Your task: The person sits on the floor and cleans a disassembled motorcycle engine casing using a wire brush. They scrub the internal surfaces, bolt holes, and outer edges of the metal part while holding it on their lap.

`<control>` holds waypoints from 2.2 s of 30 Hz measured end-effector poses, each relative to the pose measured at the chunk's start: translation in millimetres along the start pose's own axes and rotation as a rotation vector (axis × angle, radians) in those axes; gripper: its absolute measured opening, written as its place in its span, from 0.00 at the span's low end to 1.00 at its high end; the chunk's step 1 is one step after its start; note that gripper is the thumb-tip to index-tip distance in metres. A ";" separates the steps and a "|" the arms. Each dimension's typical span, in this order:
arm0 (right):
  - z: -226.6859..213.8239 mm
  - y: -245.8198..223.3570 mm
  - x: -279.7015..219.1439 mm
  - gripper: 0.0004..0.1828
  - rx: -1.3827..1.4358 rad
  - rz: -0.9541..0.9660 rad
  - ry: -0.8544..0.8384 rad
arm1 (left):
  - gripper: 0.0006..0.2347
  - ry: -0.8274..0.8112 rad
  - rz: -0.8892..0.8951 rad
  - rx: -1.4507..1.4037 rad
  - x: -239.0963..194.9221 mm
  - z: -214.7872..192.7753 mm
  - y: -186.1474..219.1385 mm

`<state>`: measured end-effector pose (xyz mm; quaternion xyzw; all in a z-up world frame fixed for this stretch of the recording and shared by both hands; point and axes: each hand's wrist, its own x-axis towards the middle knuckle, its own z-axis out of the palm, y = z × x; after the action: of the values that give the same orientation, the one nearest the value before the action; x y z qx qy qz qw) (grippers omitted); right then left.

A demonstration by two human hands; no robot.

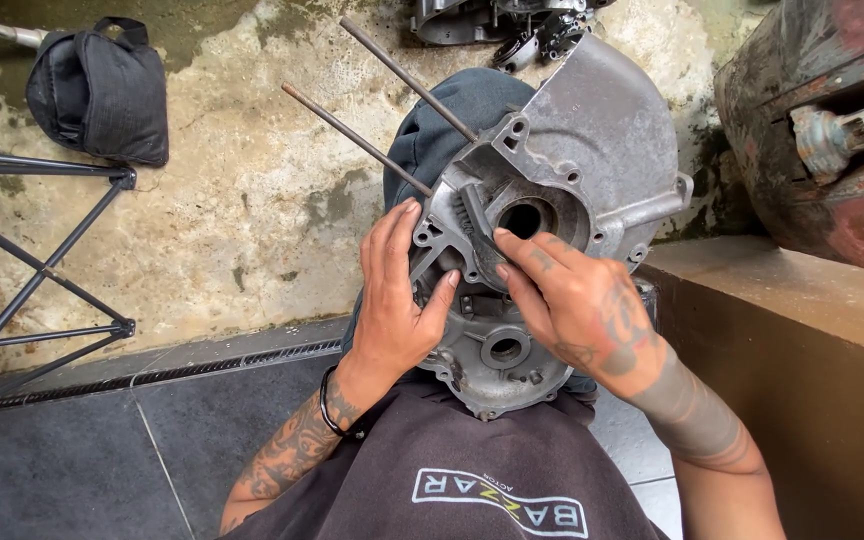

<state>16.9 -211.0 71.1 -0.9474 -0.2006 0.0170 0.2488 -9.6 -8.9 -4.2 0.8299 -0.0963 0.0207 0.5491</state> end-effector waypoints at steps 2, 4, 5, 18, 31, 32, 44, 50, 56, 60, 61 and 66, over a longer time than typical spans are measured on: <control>-1.6 4.6 1.0 0.11 -0.113 0.002 0.027 | 0.30 0.000 -0.004 0.006 -0.7 -0.5 -0.2; -1.4 4.6 1.3 0.12 -0.231 0.014 0.060 | 0.30 -0.010 0.001 0.008 0.0 -0.8 -0.3; -0.6 2.6 2.5 0.12 -0.140 0.003 0.040 | 0.30 -0.012 -0.001 0.002 0.6 -1.0 0.0; -11.5 3.8 15.1 0.14 0.136 -0.009 -0.009 | 0.28 -0.007 0.009 -0.017 1.8 -1.8 -0.8; -4.7 9.4 -0.4 0.14 -0.033 0.041 0.084 | 0.28 -0.005 -0.008 -0.028 1.0 -1.8 -0.4; -4.7 3.4 0.6 0.13 0.046 0.029 0.049 | 0.28 -0.009 -0.012 -0.026 1.4 -2.2 1.2; 5.7 8.2 -2.8 0.14 -0.029 -0.013 0.128 | 0.28 -0.022 -0.032 -0.026 2.3 -3.3 3.8; 2.5 7.0 1.6 0.13 -0.089 -0.035 0.151 | 0.29 -0.023 -0.031 -0.022 2.5 -3.6 2.2; 10.6 12.9 1.9 0.12 -0.191 -0.059 0.213 | 0.29 -0.015 -0.021 -0.012 1.9 -3.3 2.0; 15.2 7.9 3.7 0.14 -0.215 -0.113 0.233 | 0.29 -0.010 -0.026 -0.025 1.8 -2.3 2.3; 14.4 10.8 4.6 0.14 -0.214 -0.113 0.232 | 0.29 -0.010 -0.028 -0.025 1.4 -2.8 2.0; 22.9 10.9 2.6 0.15 -0.192 -0.090 0.251 | 0.29 -0.009 -0.020 -0.023 3.3 -2.4 2.4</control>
<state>20.3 -208.0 46.1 -0.9516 -0.2109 -0.1318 0.1807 -6.6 -8.0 -0.6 0.8245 -0.0908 0.0106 0.5585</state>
